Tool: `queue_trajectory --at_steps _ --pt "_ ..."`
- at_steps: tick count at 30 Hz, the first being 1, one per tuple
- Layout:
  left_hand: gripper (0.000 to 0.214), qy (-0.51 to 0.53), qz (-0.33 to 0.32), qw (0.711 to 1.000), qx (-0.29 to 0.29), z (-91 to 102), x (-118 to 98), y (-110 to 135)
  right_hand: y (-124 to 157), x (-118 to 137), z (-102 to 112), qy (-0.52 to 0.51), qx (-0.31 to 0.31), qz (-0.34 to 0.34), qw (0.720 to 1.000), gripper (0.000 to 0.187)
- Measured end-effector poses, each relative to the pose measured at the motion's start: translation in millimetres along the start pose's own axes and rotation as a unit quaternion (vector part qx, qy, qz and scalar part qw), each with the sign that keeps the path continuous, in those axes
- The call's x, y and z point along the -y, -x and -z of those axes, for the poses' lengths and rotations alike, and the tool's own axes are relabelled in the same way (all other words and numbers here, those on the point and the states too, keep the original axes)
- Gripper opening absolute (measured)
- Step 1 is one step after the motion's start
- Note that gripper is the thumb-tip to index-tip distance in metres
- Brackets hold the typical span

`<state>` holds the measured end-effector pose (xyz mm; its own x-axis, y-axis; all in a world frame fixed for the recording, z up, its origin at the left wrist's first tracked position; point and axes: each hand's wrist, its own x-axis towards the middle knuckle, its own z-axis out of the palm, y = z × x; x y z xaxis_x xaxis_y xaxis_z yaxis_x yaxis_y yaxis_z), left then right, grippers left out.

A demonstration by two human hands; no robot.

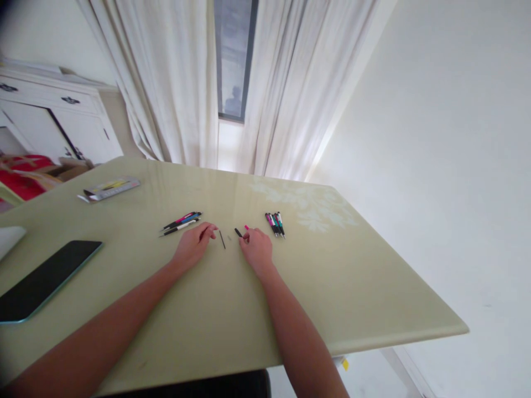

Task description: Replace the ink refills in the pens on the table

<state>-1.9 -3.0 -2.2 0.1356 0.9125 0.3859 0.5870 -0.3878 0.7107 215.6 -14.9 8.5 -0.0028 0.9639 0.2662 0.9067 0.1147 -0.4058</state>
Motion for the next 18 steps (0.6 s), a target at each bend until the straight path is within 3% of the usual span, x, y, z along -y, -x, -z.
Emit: queue_trajectory --at_steps 6,10,14,18 --pt "0.05 -0.009 -0.041 0.999 -0.032 -5.2 12 -3 -4 -4 3 -0.041 -0.029 0.007 0.999 0.011" --pt "0.034 -0.012 -0.052 0.998 -0.039 -6.6 12 -3 -5 -7 2 -0.06 -0.059 0.024 0.996 0.012" --pt "0.023 -0.024 -0.046 0.999 -0.01 -8.1 10 -3 -4 -5 -1 -0.076 -0.06 0.049 0.994 0.013" --pt "0.025 -0.07 -0.09 0.992 0.047 -10.3 10 -2 -2 4 -9 -0.065 -0.026 0.099 0.993 0.013"
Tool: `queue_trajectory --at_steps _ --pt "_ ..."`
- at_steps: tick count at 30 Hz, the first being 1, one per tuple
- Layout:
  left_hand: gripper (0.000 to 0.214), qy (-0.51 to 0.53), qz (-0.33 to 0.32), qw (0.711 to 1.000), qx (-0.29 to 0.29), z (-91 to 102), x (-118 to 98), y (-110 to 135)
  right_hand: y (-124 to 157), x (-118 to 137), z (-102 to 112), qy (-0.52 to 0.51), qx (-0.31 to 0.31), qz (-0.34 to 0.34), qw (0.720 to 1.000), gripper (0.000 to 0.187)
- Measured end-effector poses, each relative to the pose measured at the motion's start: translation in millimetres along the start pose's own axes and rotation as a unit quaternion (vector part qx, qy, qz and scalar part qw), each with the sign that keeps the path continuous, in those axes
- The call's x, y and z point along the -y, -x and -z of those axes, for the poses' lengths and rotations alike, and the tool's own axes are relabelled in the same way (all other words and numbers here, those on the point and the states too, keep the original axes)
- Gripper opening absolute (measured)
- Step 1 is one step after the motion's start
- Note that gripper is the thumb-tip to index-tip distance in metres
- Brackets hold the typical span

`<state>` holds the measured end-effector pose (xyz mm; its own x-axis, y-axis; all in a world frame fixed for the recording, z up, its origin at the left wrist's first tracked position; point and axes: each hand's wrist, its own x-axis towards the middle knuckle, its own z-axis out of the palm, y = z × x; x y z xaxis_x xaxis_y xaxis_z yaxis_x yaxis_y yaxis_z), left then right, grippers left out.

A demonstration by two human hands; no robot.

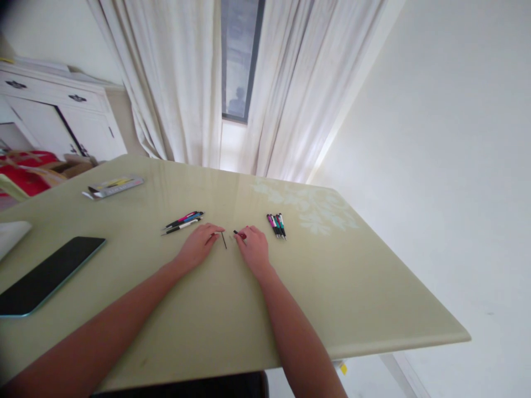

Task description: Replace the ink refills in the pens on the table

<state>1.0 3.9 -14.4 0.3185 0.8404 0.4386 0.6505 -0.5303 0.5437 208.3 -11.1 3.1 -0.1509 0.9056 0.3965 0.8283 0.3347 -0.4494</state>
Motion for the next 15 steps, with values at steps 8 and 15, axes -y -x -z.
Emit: queue_trajectory --at_steps 8,15 --pt "0.021 -0.104 -0.032 0.991 0.082 -0.5 -6 1 -7 3 -10 0.048 0.056 0.023 0.997 0.009" --pt "0.023 -0.062 0.01 0.998 -0.009 0.1 0 1 -4 -13 -2 -0.081 -0.041 -0.009 0.996 0.009"
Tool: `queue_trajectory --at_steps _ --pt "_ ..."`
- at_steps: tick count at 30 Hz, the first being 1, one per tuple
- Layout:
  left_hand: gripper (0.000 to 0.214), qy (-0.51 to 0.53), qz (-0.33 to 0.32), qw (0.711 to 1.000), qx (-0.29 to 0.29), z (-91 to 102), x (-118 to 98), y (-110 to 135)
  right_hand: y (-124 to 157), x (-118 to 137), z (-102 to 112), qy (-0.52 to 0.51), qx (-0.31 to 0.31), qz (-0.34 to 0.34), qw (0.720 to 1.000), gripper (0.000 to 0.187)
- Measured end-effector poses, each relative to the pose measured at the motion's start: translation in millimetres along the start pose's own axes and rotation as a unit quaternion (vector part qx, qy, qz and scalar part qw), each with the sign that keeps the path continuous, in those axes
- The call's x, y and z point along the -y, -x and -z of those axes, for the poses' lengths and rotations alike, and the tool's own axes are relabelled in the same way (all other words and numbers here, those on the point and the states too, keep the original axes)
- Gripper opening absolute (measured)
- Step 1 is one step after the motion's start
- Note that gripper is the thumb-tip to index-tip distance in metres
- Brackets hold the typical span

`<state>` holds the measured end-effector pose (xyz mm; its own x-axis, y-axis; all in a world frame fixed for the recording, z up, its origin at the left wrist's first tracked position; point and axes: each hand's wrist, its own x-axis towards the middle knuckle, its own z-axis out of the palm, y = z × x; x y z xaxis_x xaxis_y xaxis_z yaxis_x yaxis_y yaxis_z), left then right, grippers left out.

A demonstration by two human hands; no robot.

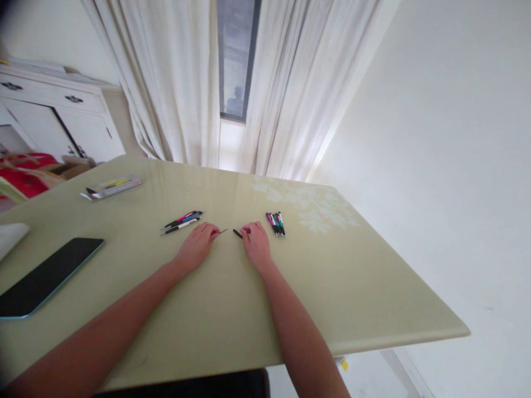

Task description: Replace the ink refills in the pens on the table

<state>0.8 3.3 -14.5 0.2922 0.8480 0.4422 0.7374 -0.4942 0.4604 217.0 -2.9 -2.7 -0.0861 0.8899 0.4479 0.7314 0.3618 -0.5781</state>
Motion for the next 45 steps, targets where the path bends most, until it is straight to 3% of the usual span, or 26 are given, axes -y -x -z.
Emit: queue_trajectory --at_steps 3,5,8,11,16,31,37,45 --pt "0.029 0.118 0.056 0.989 -0.07 5.7 5 -4 2 6 2 -0.023 0.029 0.015 0.999 0.009" --pt "0.032 0.222 0.093 0.967 -0.081 8.8 7 -7 3 13 3 -0.032 0.062 0.033 0.997 0.009" --pt "0.04 0.391 0.149 0.905 -0.075 9.1 3 -8 5 23 5 -0.049 0.082 0.058 0.994 0.009" --pt "0.045 0.498 0.172 0.848 -0.05 7.0 -6 -6 6 26 6 -0.061 0.075 0.068 0.993 0.01" --pt "0.052 0.553 0.183 0.813 -0.005 8.1 -15 -4 6 24 5 -0.068 0.066 0.072 0.993 0.009" --pt "0.055 0.565 0.174 0.806 0.023 11.4 -16 -3 7 24 4 -0.089 0.05 0.091 0.991 0.008" --pt "0.054 0.572 0.186 0.799 -0.013 10.7 -14 -4 6 26 7 -0.083 0.048 0.094 0.991 0.007" --pt "0.053 0.569 0.174 0.803 0.005 9.5 -15 -4 7 27 5 -0.082 0.044 0.092 0.991 0.006"
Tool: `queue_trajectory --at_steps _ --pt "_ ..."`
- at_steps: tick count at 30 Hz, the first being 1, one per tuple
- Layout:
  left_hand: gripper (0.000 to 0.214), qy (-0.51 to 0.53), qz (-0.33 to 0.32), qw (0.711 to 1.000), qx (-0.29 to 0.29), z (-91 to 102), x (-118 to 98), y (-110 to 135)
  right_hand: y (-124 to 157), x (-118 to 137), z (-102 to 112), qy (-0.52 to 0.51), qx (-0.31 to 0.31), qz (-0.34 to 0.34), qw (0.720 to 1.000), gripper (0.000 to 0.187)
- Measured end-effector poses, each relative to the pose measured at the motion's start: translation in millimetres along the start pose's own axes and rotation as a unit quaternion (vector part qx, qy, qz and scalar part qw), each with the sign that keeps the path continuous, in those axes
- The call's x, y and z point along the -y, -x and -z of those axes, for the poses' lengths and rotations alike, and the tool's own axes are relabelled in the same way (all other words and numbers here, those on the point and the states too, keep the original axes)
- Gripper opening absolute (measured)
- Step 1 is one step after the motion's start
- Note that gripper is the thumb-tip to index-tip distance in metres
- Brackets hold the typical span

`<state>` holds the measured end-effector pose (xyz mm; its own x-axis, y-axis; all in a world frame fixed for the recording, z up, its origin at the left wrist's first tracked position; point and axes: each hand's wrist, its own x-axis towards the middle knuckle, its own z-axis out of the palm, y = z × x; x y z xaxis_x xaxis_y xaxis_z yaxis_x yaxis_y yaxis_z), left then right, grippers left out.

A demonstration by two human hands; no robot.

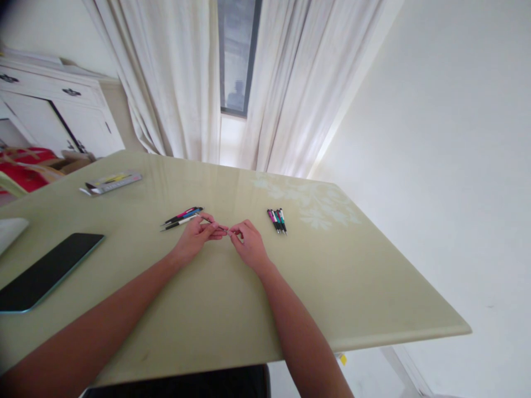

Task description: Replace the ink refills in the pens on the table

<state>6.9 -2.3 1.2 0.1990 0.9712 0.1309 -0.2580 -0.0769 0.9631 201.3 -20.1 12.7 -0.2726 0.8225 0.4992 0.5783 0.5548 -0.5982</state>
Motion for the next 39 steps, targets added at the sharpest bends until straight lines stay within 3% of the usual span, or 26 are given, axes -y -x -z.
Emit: queue_trajectory --at_steps 14,19,24,32,36,39 --pt "0.042 -0.069 -0.01 0.997 0.03 2.1 2 0 1 0 -2 -0.006 0.0 0.012 1.0 0.009" --pt "0.041 -0.068 -0.033 0.997 -0.003 1.9 5 -2 1 -10 0 0.048 -0.009 -0.036 0.998 0.012" --pt "0.041 -0.082 -0.04 0.994 -0.056 2.9 5 -3 3 -25 1 0.143 0.033 -0.075 0.986 0.014" --pt "0.044 -0.024 -0.05 0.993 -0.105 6.3 6 -5 0 -13 -3 -0.012 0.04 -0.029 0.999 0.018" --pt "0.046 -0.018 -0.046 0.995 -0.085 5.7 6 -5 0 -11 -2 -0.025 0.034 -0.013 0.999 0.017" --pt "0.048 -0.008 -0.048 0.993 -0.104 6.7 5 -6 0 -13 -2 -0.022 0.029 -0.016 0.999 0.017"
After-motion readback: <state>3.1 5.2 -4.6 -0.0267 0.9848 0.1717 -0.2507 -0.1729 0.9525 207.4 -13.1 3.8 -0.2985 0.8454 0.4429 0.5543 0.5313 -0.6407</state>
